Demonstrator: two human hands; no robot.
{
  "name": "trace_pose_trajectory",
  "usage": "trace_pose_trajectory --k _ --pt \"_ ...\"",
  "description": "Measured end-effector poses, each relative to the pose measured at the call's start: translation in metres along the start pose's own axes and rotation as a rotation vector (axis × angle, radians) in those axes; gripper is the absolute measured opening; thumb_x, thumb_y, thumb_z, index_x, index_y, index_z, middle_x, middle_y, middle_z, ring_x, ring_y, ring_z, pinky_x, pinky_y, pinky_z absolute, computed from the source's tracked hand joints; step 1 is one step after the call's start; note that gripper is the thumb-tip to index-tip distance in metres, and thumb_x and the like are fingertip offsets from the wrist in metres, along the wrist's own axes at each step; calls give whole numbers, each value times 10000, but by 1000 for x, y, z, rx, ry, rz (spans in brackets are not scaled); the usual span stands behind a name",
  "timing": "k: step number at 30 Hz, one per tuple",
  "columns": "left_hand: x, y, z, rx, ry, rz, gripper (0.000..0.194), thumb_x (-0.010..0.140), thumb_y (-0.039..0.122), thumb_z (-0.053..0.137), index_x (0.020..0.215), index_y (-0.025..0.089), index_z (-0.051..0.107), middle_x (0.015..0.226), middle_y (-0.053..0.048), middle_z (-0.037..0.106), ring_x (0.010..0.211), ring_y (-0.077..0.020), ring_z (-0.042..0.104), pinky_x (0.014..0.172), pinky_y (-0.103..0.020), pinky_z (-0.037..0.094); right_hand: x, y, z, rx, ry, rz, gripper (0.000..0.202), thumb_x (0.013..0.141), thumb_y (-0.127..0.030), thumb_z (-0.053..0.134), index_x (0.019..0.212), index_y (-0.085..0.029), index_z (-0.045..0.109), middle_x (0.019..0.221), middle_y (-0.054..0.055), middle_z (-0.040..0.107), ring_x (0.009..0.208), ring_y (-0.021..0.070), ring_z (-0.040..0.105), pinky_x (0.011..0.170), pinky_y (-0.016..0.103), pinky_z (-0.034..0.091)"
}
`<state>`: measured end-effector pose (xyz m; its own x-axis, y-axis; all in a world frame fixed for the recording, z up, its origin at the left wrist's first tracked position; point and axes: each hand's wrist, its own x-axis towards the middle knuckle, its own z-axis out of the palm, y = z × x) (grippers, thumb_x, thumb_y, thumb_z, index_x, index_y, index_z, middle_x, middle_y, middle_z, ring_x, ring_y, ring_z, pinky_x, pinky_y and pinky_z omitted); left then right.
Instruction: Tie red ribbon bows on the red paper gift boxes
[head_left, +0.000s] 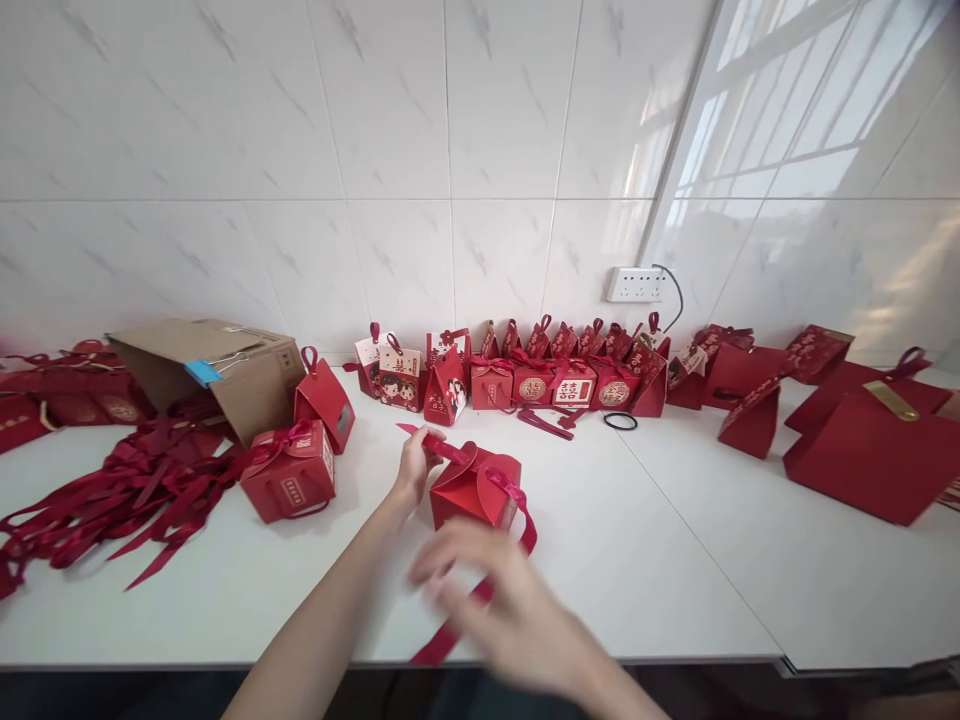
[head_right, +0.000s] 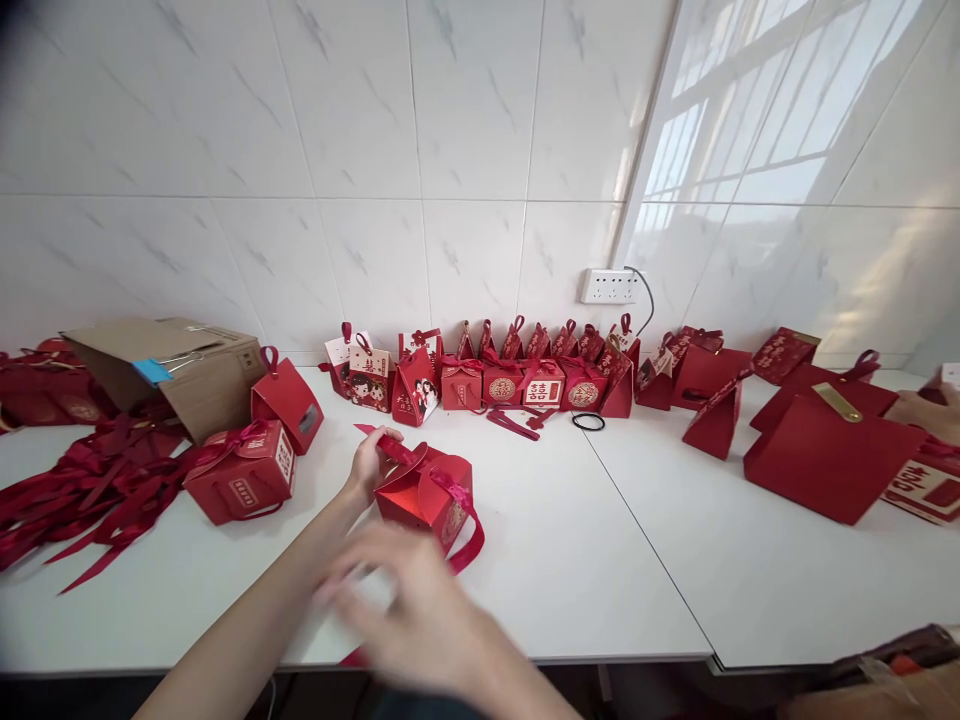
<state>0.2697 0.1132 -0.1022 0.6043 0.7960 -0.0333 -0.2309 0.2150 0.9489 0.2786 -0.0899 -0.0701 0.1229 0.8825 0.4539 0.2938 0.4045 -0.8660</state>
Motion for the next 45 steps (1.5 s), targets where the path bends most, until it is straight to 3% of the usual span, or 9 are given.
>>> trace_pose_trajectory --k 4,6,8,12,18,24,33,37,45 --pt "-3 0 3 48 -60 22 242 645 371 537 503 180 497 445 19 460 415 -103 407 460 -239 348 -7 14 -26 -311 624 232 298 891 -467 442 775 -202 513 751 41 561 691 177 514 653 307 416" --pt "-5 -1 5 89 -92 20 256 652 371 545 486 184 491 427 15 459 412 -114 416 460 -247 350 -10 20 -43 -407 778 293 311 841 -501 481 765 -202 518 780 51 575 726 195 520 670 313 413" --pt "-6 -2 5 133 -122 12 266 658 384 543 489 181 507 444 -3 499 435 -133 457 469 -254 366 -11 27 -58 -375 819 329 326 822 -514 474 829 -196 545 916 80 592 823 213 531 733 328 419" --pt "-11 -5 8 193 -161 12 311 677 449 528 520 181 505 489 -1 525 476 -143 487 501 -259 387 -7 41 -72 -245 759 399 410 769 -535 512 984 -189 564 1137 108 563 960 228 542 818 353 420" --pt "-31 -9 6 301 -192 51 400 680 522 565 499 198 413 444 50 418 434 -114 386 486 -248 329 -13 34 -56 -67 476 415 392 744 -576 549 778 -186 551 667 15 615 633 170 575 605 287 428" --pt "-56 3 -20 486 -183 118 393 715 550 564 565 188 555 562 -12 580 580 -189 525 597 -273 395 -38 14 -49 214 225 482 396 771 -549 579 648 -178 517 547 -27 534 547 122 519 611 261 400" --pt "-85 4 -63 701 -142 171 344 768 514 518 672 205 637 679 -45 660 741 -268 596 785 -345 427 -63 39 -56 240 425 537 440 757 -577 591 593 -176 516 494 -33 475 504 126 477 555 264 351" --pt "-97 1 -66 734 -214 218 290 801 465 500 744 221 645 776 -47 673 816 -267 603 811 -342 426 -78 47 -55 363 574 502 434 727 -583 633 619 -175 530 477 -47 414 487 124 453 523 261 320" --pt "-112 -6 -66 955 -260 344 206 868 349 416 856 241 591 839 -52 640 820 -254 601 767 -341 429 -86 53 -46 188 660 474 465 768 -596 581 565 -195 463 511 -14 451 518 132 428 537 271 311"
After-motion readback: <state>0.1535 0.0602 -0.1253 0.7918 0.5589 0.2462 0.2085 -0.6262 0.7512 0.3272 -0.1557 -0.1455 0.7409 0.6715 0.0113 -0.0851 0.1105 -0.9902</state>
